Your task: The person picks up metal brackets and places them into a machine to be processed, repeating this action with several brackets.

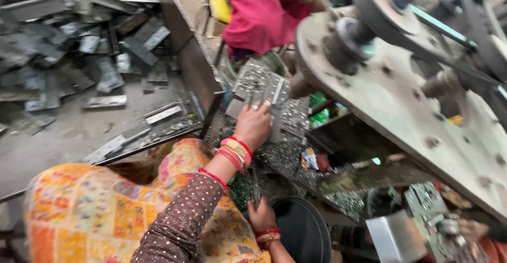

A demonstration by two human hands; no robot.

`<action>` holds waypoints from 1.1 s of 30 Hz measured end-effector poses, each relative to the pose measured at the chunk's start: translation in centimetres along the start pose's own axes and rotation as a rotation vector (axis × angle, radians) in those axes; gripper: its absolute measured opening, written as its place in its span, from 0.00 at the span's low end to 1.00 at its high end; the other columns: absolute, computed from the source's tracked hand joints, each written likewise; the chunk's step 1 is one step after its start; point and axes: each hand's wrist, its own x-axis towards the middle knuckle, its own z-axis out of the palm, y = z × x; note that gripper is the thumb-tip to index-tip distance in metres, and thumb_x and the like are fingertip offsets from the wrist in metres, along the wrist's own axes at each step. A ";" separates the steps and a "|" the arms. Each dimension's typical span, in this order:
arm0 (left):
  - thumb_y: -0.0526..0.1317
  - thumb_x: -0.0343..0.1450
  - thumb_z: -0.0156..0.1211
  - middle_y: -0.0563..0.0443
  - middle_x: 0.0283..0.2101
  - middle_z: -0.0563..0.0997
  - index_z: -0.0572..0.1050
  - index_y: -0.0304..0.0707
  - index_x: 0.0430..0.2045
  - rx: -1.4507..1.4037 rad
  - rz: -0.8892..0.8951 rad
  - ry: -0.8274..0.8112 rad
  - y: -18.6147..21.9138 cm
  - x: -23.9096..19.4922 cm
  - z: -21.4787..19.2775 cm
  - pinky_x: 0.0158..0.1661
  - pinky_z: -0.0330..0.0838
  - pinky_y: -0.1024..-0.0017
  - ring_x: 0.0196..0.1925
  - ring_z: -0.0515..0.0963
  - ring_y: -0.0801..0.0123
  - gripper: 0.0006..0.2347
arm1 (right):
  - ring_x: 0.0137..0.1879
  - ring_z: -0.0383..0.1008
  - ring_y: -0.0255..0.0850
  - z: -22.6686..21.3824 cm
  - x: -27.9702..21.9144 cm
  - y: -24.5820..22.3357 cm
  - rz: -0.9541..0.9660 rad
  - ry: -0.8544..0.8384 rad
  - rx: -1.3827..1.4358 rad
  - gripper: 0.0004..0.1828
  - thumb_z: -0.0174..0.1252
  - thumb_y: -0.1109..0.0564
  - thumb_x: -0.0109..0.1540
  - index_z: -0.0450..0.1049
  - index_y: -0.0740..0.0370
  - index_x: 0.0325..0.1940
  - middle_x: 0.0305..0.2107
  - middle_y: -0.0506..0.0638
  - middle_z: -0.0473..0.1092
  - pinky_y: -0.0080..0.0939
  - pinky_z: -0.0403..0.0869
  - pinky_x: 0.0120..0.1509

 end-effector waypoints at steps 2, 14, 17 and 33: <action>0.39 0.70 0.57 0.47 0.52 0.78 0.80 0.39 0.39 -0.061 0.033 0.223 -1.2 -2.1 -1.6 0.56 0.68 0.60 0.56 0.76 0.59 0.08 | 0.35 0.79 0.61 -0.1 -0.1 0.7 -0.047 0.011 0.046 0.19 0.61 0.41 0.59 0.73 0.58 0.39 0.26 0.60 0.78 0.59 0.75 0.36; 0.49 0.66 0.59 0.47 0.47 0.76 0.78 0.43 0.44 0.411 -0.473 0.208 -22.9 -14.4 0.3 0.53 0.71 0.55 0.46 0.81 0.57 0.16 | 0.30 0.77 0.44 -8.8 1.1 -4.3 0.146 -0.147 -0.024 0.18 0.68 0.42 0.55 0.76 0.57 0.35 0.21 0.52 0.75 0.45 0.74 0.41; 0.43 0.69 0.56 0.48 0.43 0.77 0.77 0.43 0.38 0.460 -0.468 0.054 -26.2 -15.4 3.4 0.49 0.74 0.60 0.43 0.81 0.59 0.09 | 0.30 0.77 0.42 -8.0 1.9 -2.3 0.121 -0.157 -0.025 0.18 0.69 0.43 0.54 0.75 0.58 0.35 0.20 0.54 0.73 0.42 0.75 0.42; 0.39 0.69 0.54 0.49 0.34 0.77 0.76 0.43 0.37 0.493 -0.374 0.240 -25.0 -15.4 4.1 0.41 0.72 0.63 0.36 0.80 0.62 0.07 | 0.31 0.78 0.42 -7.4 2.2 -0.8 0.156 -0.141 -0.031 0.17 0.69 0.44 0.55 0.77 0.58 0.35 0.23 0.53 0.76 0.42 0.75 0.43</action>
